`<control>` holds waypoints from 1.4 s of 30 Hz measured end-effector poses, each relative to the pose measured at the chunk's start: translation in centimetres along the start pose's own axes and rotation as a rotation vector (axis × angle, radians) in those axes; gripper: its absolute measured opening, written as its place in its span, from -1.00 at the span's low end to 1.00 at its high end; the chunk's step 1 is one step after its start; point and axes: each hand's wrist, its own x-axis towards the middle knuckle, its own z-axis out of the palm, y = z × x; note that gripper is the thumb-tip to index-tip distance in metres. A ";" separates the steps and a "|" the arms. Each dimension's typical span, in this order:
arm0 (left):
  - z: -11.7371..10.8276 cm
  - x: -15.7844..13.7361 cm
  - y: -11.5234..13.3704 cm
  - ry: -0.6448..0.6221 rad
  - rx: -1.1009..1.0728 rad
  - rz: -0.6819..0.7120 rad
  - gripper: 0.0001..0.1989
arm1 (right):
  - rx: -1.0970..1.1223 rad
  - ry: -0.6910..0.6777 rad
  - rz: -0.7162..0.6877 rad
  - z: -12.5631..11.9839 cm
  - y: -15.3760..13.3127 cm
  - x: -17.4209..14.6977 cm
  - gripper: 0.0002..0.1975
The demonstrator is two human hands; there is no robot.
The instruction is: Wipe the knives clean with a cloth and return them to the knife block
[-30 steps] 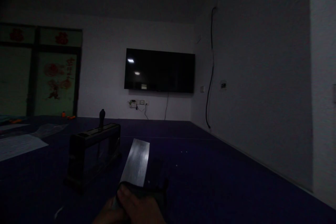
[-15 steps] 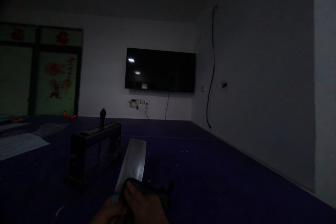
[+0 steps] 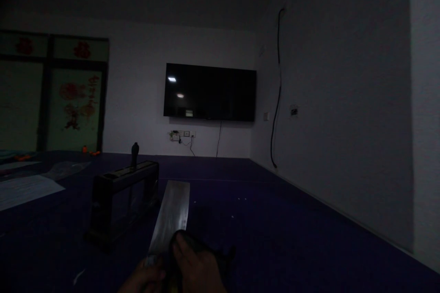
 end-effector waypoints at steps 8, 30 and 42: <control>-1.3 1.1 -1.2 -0.041 0.011 -0.002 -0.46 | -0.057 -0.063 0.068 -0.3 0.0 0.4 -0.32; -0.8 0.7 -0.2 -0.025 0.021 -0.036 -0.49 | 0.044 -0.185 -0.066 -0.4 -0.1 0.9 -0.44; -0.4 -0.2 0.2 -0.045 -0.018 -0.031 -0.52 | 0.044 -0.230 -0.018 -0.4 -0.2 0.7 -0.36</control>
